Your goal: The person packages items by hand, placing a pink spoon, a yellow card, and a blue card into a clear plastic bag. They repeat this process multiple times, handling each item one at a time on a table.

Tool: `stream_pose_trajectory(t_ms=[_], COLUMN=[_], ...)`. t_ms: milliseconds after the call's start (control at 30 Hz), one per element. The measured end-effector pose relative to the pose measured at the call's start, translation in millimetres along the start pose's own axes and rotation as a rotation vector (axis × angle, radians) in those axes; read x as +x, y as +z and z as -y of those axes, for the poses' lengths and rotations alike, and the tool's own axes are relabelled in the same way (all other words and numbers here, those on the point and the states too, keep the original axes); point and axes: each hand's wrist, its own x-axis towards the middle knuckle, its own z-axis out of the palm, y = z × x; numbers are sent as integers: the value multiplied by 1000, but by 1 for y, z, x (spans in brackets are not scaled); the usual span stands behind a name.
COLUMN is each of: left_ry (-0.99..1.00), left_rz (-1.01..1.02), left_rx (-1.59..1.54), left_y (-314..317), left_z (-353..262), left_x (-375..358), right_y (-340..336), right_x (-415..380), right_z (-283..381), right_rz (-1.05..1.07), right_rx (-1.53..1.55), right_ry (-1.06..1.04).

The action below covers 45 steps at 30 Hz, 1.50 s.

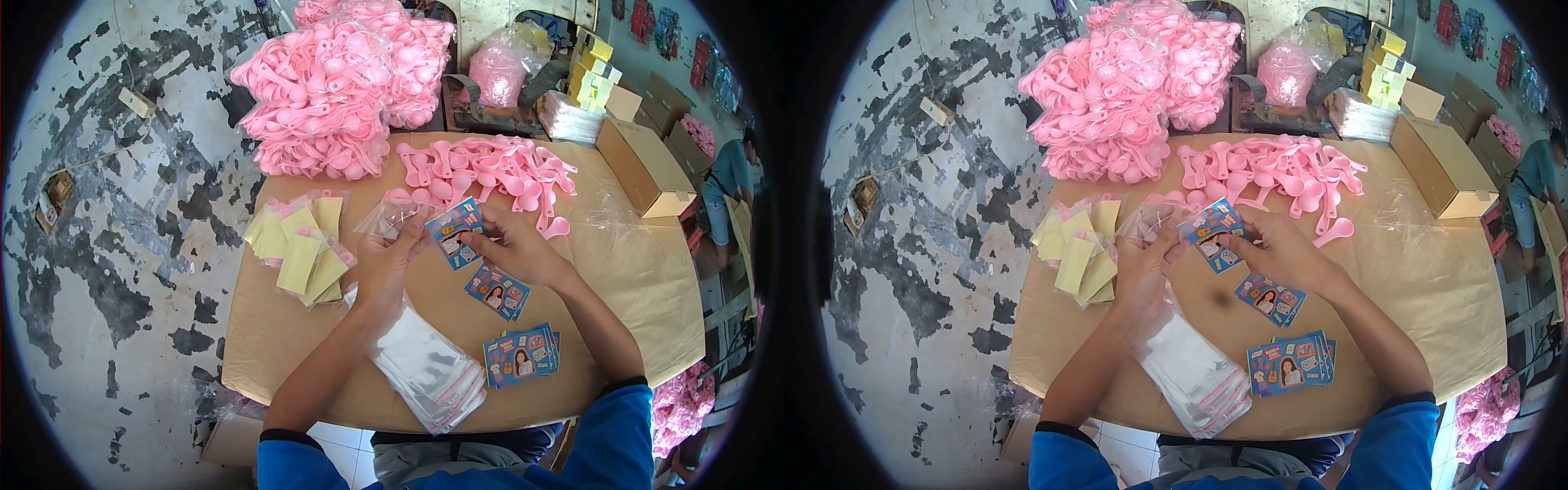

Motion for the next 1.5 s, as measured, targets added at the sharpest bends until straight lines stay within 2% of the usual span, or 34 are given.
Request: stream_pose_trajectory(t_ms=[100, 200, 300, 400, 500, 600, 700, 1067, 1167, 1367, 1467, 1500], left_ry=[18, 32, 36, 5, 4, -41, -9, 24, 23, 23, 78, 80], left_rz=[13, -7, 12, 85, 103, 48, 10, -52, -37, 40, 159, 137], left_rx=[-14, -9, 39, 120, 71, -62, -113, -263, -254, -6, 127, 51], left_y=[4, 5, 3, 3, 0, 0, 4, 7, 9, 13, 14, 15], left_z=[-4, -5, -2, -1, 6, 5, 3, 3, -1, 13, 17, 16], left_x=[-2, -4, -4, -3, -2, -2, -3, -11, -12, -17, -20, -19], right_y=[-4, -2, -2, -10, -2, 0, 12, 23, 26, 27, 25, 24], right_x=[-1, -4, 1, -4, 2, 0, 1, -1, -1, -5, -4, -3], right_z=[6, 19, -3, 5, -6, -3, -6, -6, -10, -2, -6, -9], right_rz=[-3, -38, -5, 116, 11, 15, -61, -157, -174, -131, -123, -123], right_rx=[-62, 127, -118, -189, 21, -47, 82, 307, 350, 337, 347, 358], right_ry=[61, 136, -145, -60, -95, 61, 85, 48, 26, 35, 11, 1])
